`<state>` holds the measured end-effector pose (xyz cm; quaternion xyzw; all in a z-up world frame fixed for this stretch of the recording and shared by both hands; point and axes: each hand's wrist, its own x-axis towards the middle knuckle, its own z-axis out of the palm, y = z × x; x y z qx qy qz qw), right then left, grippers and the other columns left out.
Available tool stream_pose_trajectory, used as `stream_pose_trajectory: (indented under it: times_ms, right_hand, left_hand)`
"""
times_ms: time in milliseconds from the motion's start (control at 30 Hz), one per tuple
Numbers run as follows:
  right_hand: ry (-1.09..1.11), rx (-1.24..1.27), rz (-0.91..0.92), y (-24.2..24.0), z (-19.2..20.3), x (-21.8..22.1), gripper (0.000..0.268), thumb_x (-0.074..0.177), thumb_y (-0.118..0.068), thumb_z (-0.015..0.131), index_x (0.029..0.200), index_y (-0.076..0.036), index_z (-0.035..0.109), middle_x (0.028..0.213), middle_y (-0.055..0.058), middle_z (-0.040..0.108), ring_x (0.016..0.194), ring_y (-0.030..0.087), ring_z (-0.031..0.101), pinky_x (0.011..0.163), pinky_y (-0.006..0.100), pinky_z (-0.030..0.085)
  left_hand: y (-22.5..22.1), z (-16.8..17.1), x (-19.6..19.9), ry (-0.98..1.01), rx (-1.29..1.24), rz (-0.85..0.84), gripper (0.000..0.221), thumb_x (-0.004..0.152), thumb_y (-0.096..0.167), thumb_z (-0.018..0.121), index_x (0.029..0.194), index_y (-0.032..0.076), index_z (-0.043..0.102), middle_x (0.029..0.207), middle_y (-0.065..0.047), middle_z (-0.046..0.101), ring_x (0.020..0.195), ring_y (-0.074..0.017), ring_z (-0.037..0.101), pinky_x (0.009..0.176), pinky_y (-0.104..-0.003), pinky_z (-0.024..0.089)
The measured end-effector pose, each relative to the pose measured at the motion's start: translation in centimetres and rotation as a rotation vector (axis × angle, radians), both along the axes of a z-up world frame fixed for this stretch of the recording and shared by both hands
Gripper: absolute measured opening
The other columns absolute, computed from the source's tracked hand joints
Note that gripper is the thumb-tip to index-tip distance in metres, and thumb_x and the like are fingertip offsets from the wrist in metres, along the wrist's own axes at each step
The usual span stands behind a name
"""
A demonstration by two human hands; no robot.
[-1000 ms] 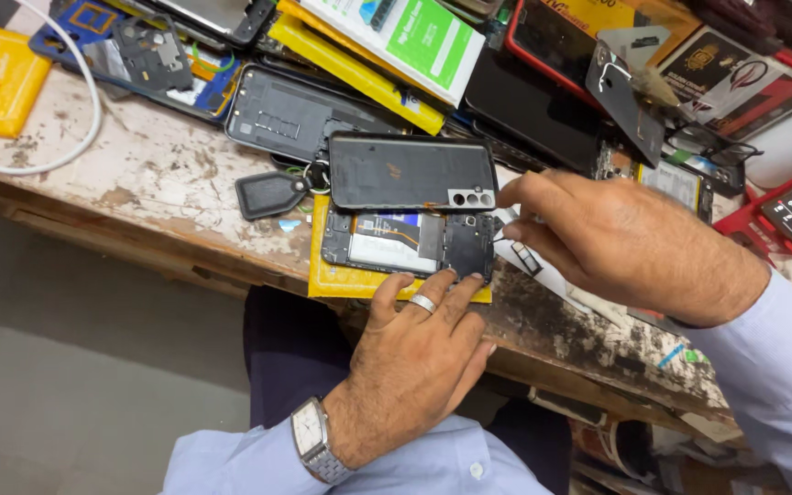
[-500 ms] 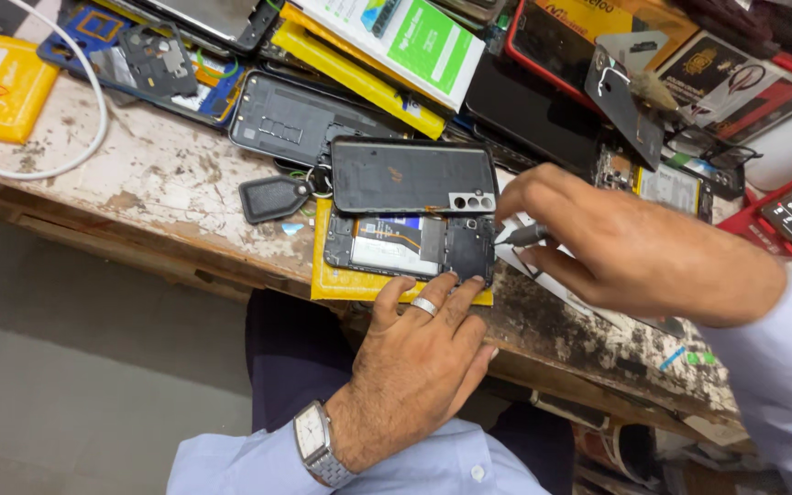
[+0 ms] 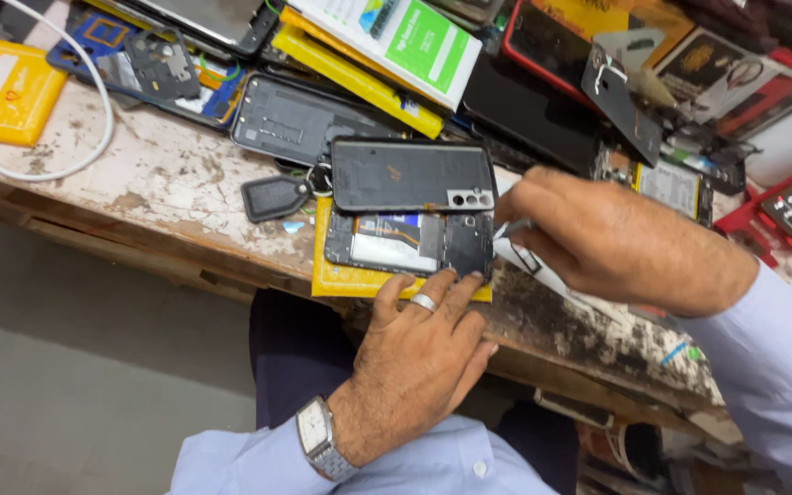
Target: The person uses a screwdriver to remove screws from the internal frame of a disassembled smartphone. They then use a prying tool to detach a metal bracket and remove it from the device. Finally, the person places the back cover onto the phone and presses the edges to secure it.
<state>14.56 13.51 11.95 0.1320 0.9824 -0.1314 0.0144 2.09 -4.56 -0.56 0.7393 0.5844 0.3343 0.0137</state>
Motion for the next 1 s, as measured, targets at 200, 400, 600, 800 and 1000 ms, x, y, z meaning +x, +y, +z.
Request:
stream_pose_trajectory:
  times_ms: [200,400,600,800,1000]
  right_hand:
    - [0.093,0.039,-0.062,-0.6,-0.2,0.5,0.029,0.091,-0.018,0.072,0.112,-0.002,0.060,0.095,0.016,0.070,0.081,0.033,0.072,0.067,0.042,0.058]
    - [0.251,0.017,-0.131,-0.8,-1.6,1.2,0.026,0.094,-0.013,0.074,0.112,0.000,0.062,0.097,0.015,0.071,0.083,0.026,0.074,0.071,0.035,0.060]
    - [0.695,-0.226,-0.540,-0.3,-2.8,7.9,0.017,0.101,-0.007,0.073,0.113,-0.001,0.061,0.111,0.007,0.067,0.102,0.015,0.070,0.094,0.028,0.060]
    - [0.616,0.152,-0.689,-2.6,-9.4,10.4,0.010,0.097,-0.005,0.074,0.101,-0.002,0.066,0.105,0.010,0.066,0.096,0.021,0.068,0.087,0.033,0.058]
    - [0.466,0.263,-0.553,-3.0,-8.7,9.0,0.013,0.088,-0.008,0.075,0.101,-0.005,0.073,0.107,0.011,0.064,0.105,0.027,0.061,0.092,0.040,0.052]
  left_hand:
    - [0.2,0.1,0.2,-0.016,0.005,0.000,0.027,0.095,0.033,0.064,0.100,0.006,0.066,0.140,-0.018,0.061,0.131,-0.0316,0.056,0.114,-0.054,0.024]
    - [0.1,0.4,0.4,0.004,-0.002,0.017,0.028,0.095,0.034,0.064,0.101,0.006,0.065,0.139,-0.016,0.062,0.130,-0.0314,0.055,0.113,-0.055,0.024]
    - [0.1,0.5,0.2,-0.028,0.023,0.012,0.029,0.094,0.035,0.066,0.102,0.007,0.066,0.138,-0.014,0.063,0.129,-0.0302,0.055,0.113,-0.054,0.025]
    - [1.4,0.9,-0.2,-0.014,-0.002,-0.019,0.027,0.095,0.033,0.066,0.103,0.007,0.067,0.132,-0.012,0.065,0.127,-0.0299,0.056,0.110,-0.053,0.026]
    - [2.0,1.6,0.3,0.006,0.011,-0.026,0.028,0.095,0.032,0.066,0.105,0.006,0.068,0.130,-0.012,0.065,0.127,-0.0295,0.055,0.109,-0.053,0.026]
